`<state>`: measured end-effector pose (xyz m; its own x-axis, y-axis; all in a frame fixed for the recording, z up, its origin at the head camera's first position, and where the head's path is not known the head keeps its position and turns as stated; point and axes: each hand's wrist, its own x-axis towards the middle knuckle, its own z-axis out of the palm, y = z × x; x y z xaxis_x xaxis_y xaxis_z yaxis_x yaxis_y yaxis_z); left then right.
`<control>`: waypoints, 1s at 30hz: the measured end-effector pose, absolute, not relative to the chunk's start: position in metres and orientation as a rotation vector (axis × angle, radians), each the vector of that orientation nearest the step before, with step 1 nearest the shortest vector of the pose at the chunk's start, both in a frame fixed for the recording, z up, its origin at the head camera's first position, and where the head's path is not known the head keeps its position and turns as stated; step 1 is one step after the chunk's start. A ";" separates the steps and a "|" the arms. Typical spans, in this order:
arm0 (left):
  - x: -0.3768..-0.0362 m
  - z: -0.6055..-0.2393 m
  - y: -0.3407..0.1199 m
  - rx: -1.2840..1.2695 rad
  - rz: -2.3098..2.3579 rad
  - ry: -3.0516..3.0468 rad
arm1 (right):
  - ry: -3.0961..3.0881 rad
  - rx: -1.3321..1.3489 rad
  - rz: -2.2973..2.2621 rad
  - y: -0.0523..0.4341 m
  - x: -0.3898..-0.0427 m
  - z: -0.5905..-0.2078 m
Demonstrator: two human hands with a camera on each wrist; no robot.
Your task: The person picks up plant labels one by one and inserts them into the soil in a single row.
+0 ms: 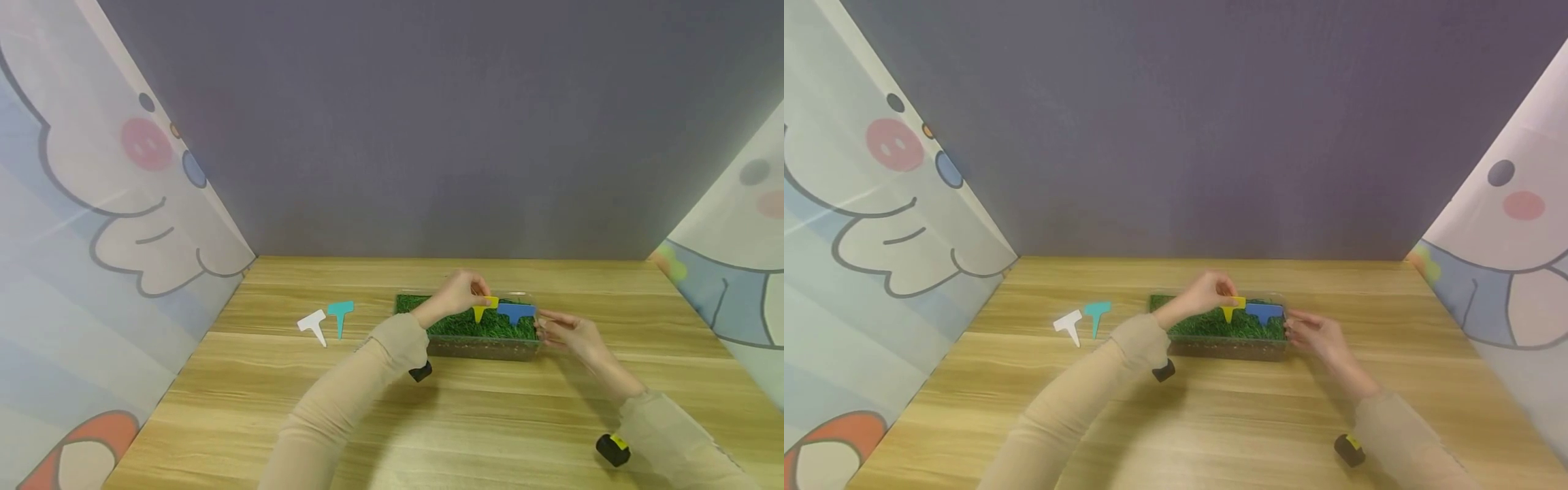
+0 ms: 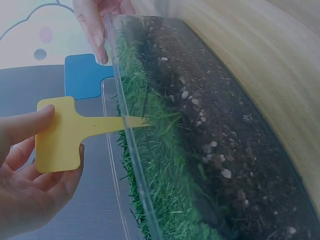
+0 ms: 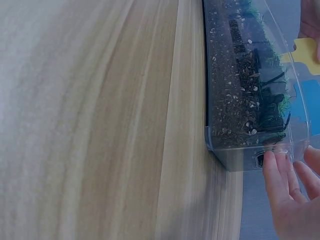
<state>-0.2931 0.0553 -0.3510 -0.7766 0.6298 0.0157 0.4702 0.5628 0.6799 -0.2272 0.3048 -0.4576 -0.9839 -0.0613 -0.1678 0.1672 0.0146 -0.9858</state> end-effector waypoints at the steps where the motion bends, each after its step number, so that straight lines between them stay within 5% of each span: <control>1: -0.293 -0.351 0.055 0.917 1.012 2.570 | 2.119 0.115 -2.091 0.305 -0.227 -0.458; 30: -0.289 -0.360 0.063 0.881 1.003 2.589 | 2.138 0.133 -2.077 0.304 -0.229 -0.460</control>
<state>-0.2893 0.0625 -0.3596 -0.7934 0.6087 0.0039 0.4525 0.5856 0.6726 -0.2287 0.3043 -0.4597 -0.9836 -0.0458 -0.1745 0.1731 0.0327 -0.9844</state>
